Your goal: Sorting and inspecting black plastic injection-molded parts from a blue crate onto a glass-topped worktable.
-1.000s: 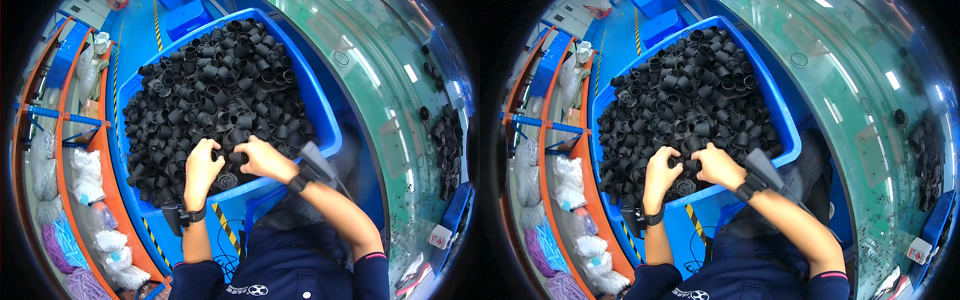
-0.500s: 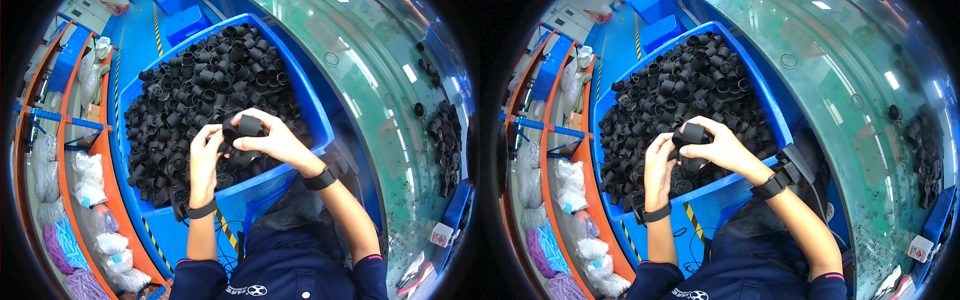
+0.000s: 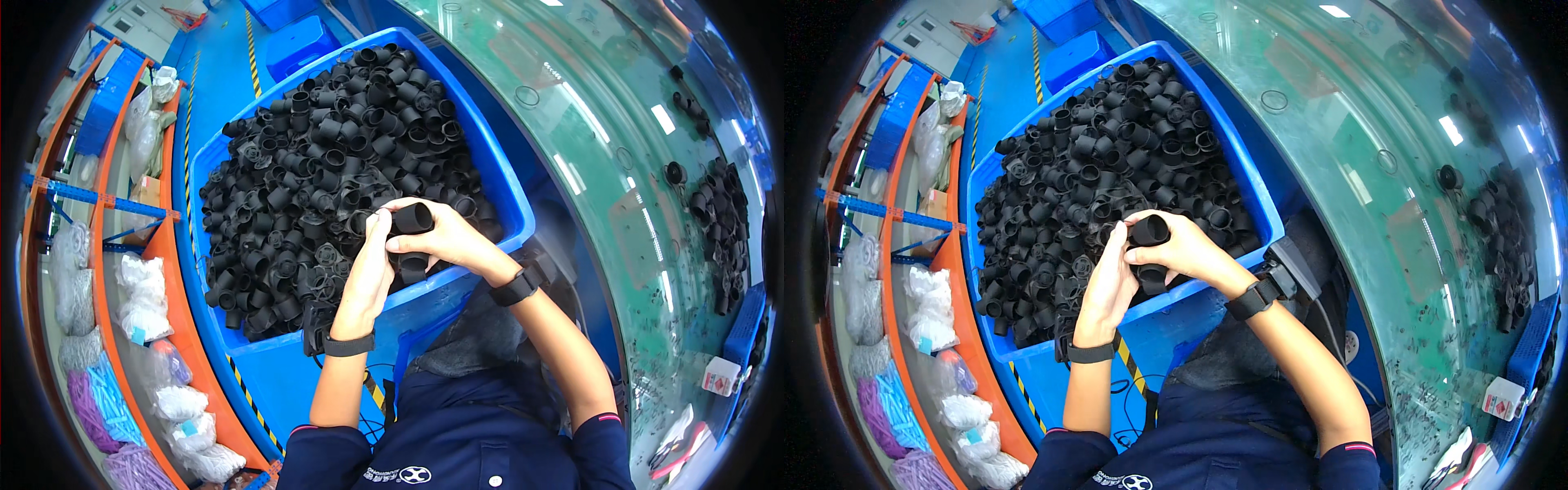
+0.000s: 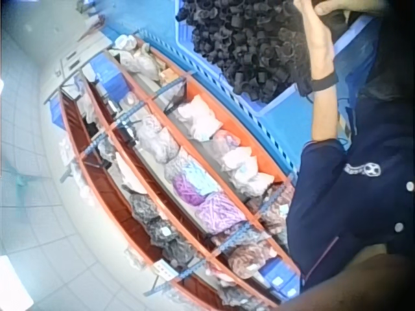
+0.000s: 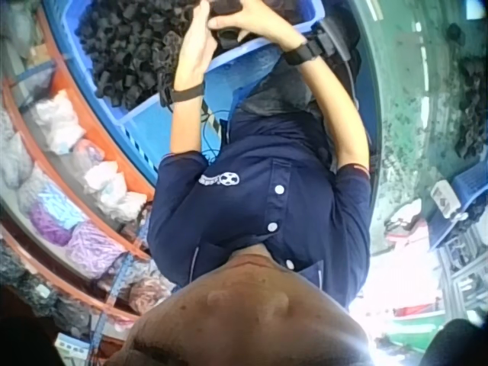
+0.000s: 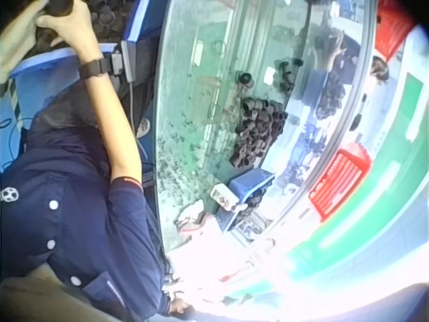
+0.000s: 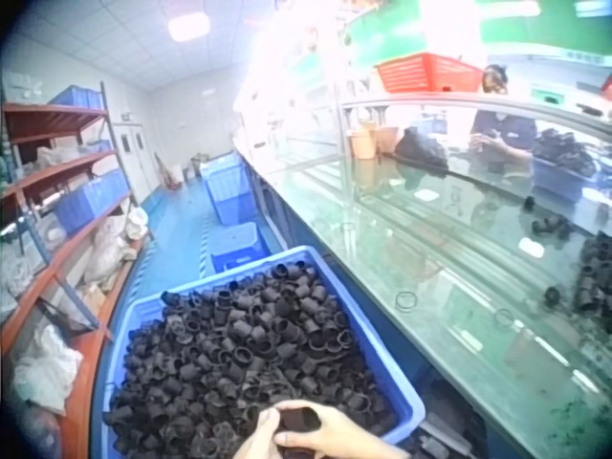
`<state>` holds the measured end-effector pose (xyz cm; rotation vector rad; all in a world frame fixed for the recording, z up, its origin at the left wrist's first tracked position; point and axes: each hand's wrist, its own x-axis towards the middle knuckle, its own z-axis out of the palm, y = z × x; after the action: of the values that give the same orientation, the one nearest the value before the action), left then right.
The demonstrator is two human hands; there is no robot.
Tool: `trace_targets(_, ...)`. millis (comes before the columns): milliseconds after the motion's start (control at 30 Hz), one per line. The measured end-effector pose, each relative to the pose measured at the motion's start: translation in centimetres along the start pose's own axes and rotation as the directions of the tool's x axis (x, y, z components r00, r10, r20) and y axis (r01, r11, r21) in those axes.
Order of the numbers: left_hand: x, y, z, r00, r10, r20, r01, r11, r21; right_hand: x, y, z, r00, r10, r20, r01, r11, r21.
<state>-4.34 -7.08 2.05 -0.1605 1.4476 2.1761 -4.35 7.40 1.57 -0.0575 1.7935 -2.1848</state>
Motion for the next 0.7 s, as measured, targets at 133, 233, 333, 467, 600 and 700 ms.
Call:
trace_targets(133,1.0,0.4,0.4,1.000,-0.014,0.006,0.014,0.999,-0.044,0.4,0.5,-0.3,0.997,0.035,-0.064,-0.037,0.999,-0.029)
trace_targets(233,1.4,1.0,-0.2,0.997,-0.069,0.019,0.071,0.995,-0.069,0.6,1.8,-0.6,0.992,-0.039,-0.120,0.044,0.998,0.044)
trace_targets(333,0.9,2.3,-1.5,0.986,-0.159,0.057,0.155,0.985,0.073,2.0,3.0,0.6,0.970,-0.113,-0.216,0.132,0.988,0.074)
trace_targets(467,2.4,0.6,-2.5,0.986,0.154,-0.069,-0.102,0.869,0.484,1.8,1.9,0.4,0.954,-0.044,-0.298,0.079,0.991,0.107)
trace_targets(600,-2.7,3.8,4.4,0.984,0.160,-0.079,-0.069,0.749,0.659,2.9,2.2,1.8,0.798,-0.351,-0.490,0.354,0.931,-0.090)
trace_targets(700,-1.7,2.6,4.6,0.976,0.210,-0.048,-0.148,0.816,0.558,0.6,0.8,0.0,0.780,-0.365,-0.508,0.366,0.925,-0.102)
